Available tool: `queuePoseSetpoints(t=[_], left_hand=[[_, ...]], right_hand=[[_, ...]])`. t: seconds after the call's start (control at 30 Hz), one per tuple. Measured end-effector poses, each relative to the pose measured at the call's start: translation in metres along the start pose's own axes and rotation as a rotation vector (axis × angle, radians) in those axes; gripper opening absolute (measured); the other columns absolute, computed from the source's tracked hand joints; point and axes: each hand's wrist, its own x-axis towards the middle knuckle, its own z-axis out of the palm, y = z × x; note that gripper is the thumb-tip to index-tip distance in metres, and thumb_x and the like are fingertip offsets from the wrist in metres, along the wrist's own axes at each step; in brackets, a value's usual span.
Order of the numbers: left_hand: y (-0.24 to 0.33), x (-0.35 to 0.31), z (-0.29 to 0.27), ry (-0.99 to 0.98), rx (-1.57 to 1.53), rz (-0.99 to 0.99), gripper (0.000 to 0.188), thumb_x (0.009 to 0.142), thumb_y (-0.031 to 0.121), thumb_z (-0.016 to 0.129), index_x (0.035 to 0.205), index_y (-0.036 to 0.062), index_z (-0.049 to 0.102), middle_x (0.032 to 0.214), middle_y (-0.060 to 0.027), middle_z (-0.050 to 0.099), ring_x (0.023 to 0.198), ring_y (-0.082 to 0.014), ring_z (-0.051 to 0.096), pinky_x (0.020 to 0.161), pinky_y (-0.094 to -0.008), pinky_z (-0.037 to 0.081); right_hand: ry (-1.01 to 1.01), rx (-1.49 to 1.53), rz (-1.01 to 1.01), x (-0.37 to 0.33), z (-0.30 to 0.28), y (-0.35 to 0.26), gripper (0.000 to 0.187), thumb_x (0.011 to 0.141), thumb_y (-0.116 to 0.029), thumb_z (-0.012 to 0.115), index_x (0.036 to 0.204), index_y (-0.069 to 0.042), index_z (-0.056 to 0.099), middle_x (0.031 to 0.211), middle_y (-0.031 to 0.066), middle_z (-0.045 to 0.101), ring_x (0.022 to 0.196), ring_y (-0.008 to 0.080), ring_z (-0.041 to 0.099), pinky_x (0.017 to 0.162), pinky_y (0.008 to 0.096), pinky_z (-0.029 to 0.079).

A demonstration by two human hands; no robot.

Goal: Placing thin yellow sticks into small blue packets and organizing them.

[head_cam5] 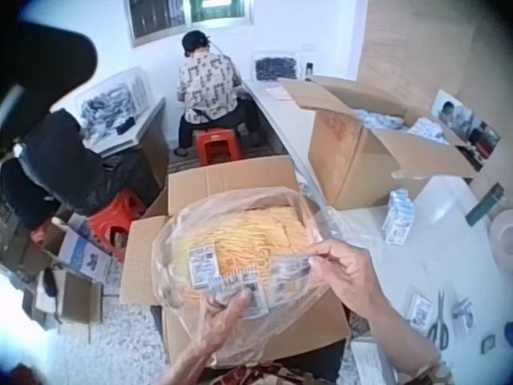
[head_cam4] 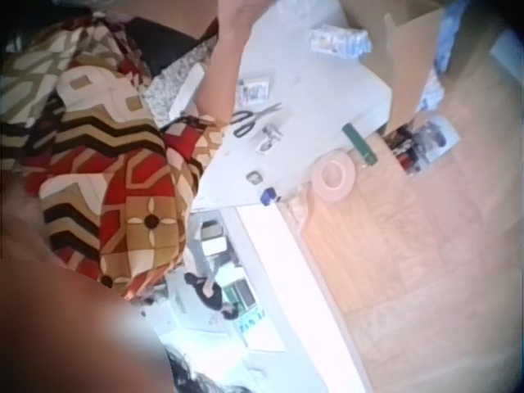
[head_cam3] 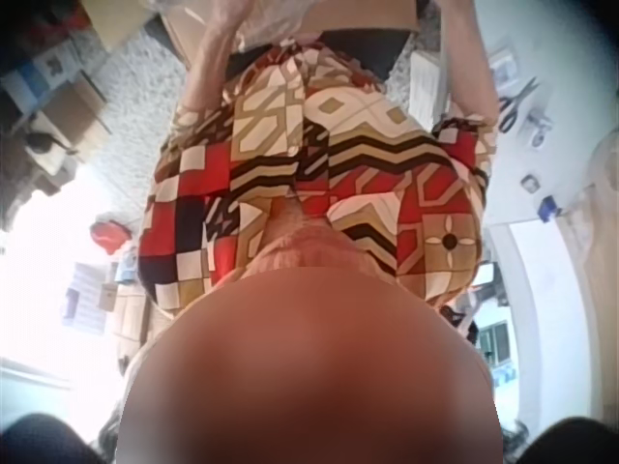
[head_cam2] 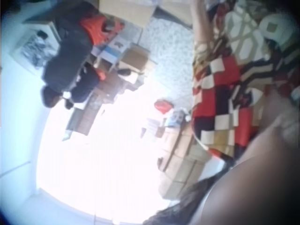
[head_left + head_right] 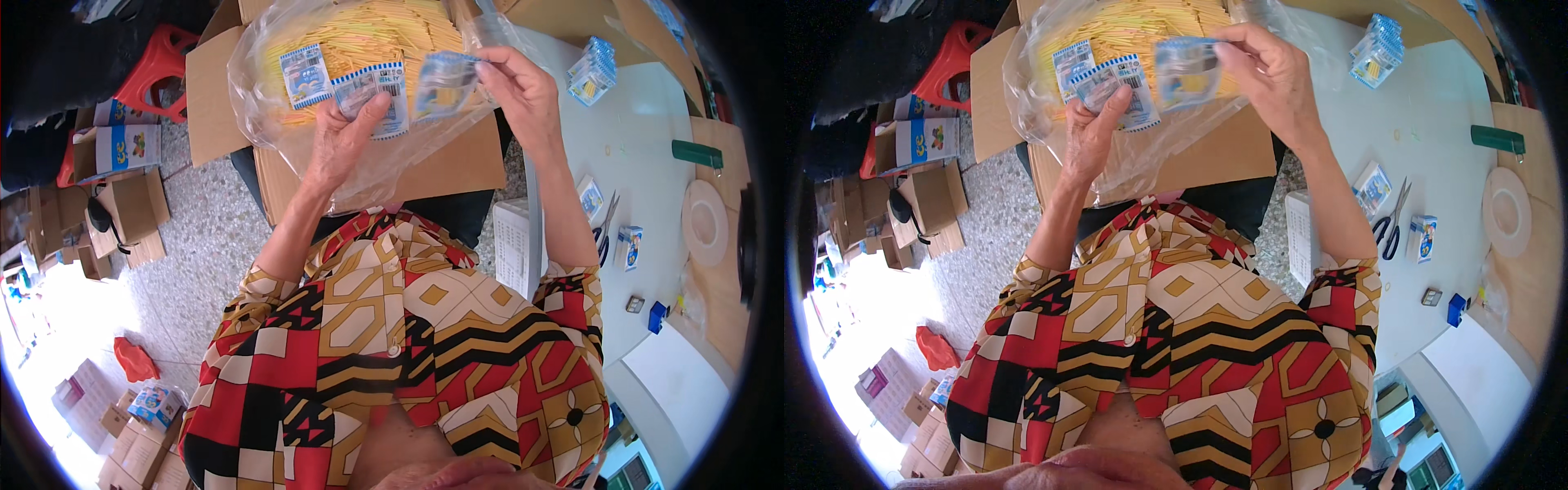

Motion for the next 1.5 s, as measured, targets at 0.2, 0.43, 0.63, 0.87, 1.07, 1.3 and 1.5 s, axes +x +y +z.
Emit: queuePoseSetpoints(t=[0.2,0.43,0.63,0.87,1.07,1.3,1.5], left_hand=[[0.0,0.001,-0.001,0.043,-0.045,-0.093,0.02,0.089,0.015,0.057,0.103,0.0013,0.062,0.087,0.0011,0.063,0.077,-0.0056,0.057,0.07,-0.0235,0.049],[-0.005,0.003,0.003,0.081,0.023,-0.054,0.019,0.083,0.007,0.064,0.101,0.0019,0.063,0.089,-0.0007,0.065,0.076,-0.0071,0.059,0.069,-0.0244,0.049],[-0.013,0.002,-0.003,0.11,-0.03,-0.056,0.019,0.078,0.003,0.068,0.097,0.0017,0.065,0.086,-0.0014,0.065,0.073,-0.0081,0.06,0.068,-0.0241,0.049],[-0.01,-0.002,0.003,0.092,-0.017,-0.022,0.016,0.077,0.005,0.069,0.093,0.0037,0.066,0.084,-0.0007,0.066,0.072,-0.0075,0.06,0.066,-0.0241,0.049],[-0.003,-0.005,0.005,0.077,0.017,-0.081,0.022,0.079,0.004,0.068,0.099,0.0014,0.064,0.09,-0.003,0.066,0.078,-0.0096,0.06,0.071,-0.0261,0.05],[0.0,-0.003,0.013,0.022,-0.011,-0.014,0.017,0.076,0.006,0.072,0.092,0.0005,0.068,0.079,0.0004,0.066,0.069,-0.0036,0.056,0.063,-0.0199,0.047],[0.005,-0.007,0.015,0.023,-0.006,0.047,0.015,0.074,0.004,0.073,0.088,0.0008,0.068,0.076,0.0017,0.065,0.067,-0.0022,0.054,0.061,-0.0178,0.045]], right_hand=[[0.359,-0.043,0.006,-0.006,-0.082,0.033,0.02,0.091,-0.011,0.052,0.108,-0.003,0.057,0.092,0.0014,0.059,0.082,0.0077,0.054,0.075,0.0242,0.047],[0.526,-0.313,0.092,-0.043,-0.197,0.132,0.02,0.09,-0.012,0.054,0.108,-0.005,0.058,0.092,-0.0001,0.059,0.084,0.0075,0.054,0.076,0.0242,0.047],[0.632,-0.136,0.157,-0.048,-0.223,0.161,0.018,0.09,-0.014,0.055,0.107,-0.006,0.059,0.092,-0.0007,0.059,0.085,0.0078,0.054,0.076,0.0243,0.046],[0.602,-0.104,0.238,-0.04,-0.234,0.172,0.02,0.091,-0.017,0.053,0.106,-0.005,0.059,0.094,-0.0003,0.06,0.089,0.0084,0.054,0.081,0.0259,0.045],[0.543,-0.073,0.19,-0.025,-0.244,0.194,0.019,0.088,-0.017,0.059,0.105,-0.008,0.06,0.089,-0.0008,0.057,0.081,0.0085,0.053,0.076,0.024,0.045],[0.813,-0.75,0.02,-0.02,-0.222,0.152,0.033,0.084,-0.012,0.062,0.115,-0.005,0.054,0.104,0.0053,0.057,0.086,0.0125,0.055,0.077,0.0261,0.046],[0.297,-0.426,-0.175,-0.007,-0.078,0.031,0.025,0.083,-0.004,0.059,0.108,-0.003,0.058,0.107,0.0056,0.057,0.086,0.0122,0.055,0.076,0.0236,0.045]])
